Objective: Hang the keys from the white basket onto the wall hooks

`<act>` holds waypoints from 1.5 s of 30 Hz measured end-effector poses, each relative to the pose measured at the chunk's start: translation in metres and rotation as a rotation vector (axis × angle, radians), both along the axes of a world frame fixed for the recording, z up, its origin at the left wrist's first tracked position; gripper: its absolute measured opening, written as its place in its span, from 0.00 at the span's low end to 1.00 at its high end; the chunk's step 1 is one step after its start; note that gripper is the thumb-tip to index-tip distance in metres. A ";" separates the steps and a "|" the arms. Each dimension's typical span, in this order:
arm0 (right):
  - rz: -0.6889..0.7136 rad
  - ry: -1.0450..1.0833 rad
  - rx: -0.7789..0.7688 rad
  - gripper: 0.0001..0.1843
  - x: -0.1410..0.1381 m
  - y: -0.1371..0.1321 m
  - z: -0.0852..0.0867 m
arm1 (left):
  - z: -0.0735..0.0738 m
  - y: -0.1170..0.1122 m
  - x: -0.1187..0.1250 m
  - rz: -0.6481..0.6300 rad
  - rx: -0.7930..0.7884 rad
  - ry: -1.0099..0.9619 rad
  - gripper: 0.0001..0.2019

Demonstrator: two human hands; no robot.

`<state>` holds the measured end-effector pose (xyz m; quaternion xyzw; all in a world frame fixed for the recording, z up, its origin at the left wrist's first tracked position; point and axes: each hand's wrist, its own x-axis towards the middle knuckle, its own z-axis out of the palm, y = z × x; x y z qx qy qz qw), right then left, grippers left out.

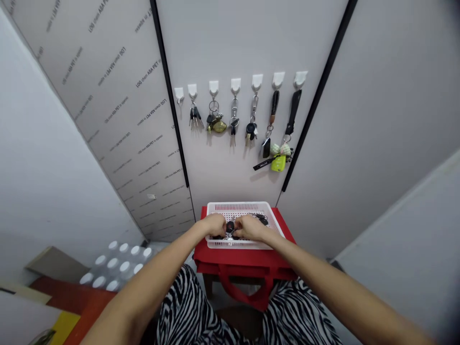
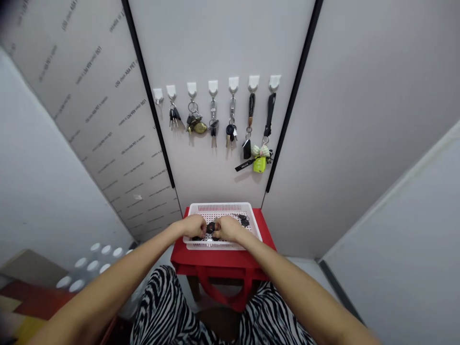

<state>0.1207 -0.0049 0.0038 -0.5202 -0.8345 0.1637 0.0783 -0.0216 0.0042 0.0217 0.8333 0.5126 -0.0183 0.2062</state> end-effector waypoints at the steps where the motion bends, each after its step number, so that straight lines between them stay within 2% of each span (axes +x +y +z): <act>1: -0.011 0.002 0.013 0.10 -0.002 0.001 -0.001 | 0.000 0.001 -0.001 0.011 0.000 -0.029 0.01; 6: -0.002 0.015 -0.027 0.07 -0.005 0.003 -0.002 | 0.000 0.006 -0.007 0.017 -0.075 -0.202 0.03; 9: -0.018 0.032 0.000 0.10 -0.001 0.006 0.001 | 0.001 0.012 -0.012 0.026 -0.147 -0.389 0.04; 13: -0.066 0.118 0.018 0.11 0.005 0.010 0.008 | 0.003 0.018 -0.019 0.148 -0.271 -0.790 0.04; 16: -0.068 0.240 0.005 0.13 0.003 0.009 0.016 | 0.007 0.018 -0.023 0.242 -0.324 -0.974 0.05; 21: 0.045 0.569 -0.074 0.12 -0.014 0.007 0.027 | 0.017 0.018 -0.024 0.285 -0.348 -1.094 0.07; 25: -0.046 0.616 -0.030 0.11 -0.021 0.012 0.040 | 0.028 0.023 -0.030 0.292 -0.276 -1.129 0.06; 28: -0.086 0.628 -0.075 0.10 -0.024 0.020 0.058 | 0.038 0.026 -0.041 0.309 -0.187 -1.103 0.06; 32: -0.070 0.700 -0.108 0.10 -0.039 0.035 0.094 | 0.061 0.028 -0.053 0.276 -0.083 -1.106 0.06; 36: -0.011 0.786 -0.057 0.10 -0.069 0.053 0.139 | 0.096 0.033 -0.060 0.184 0.067 -1.212 0.08; 40: 0.029 0.910 -0.001 0.08 -0.098 0.069 0.184 | 0.139 0.050 -0.072 0.343 0.301 -1.283 0.08; 45: -0.018 1.019 0.097 0.05 -0.128 0.088 0.229 | 0.191 0.078 -0.091 0.539 0.469 -1.308 0.09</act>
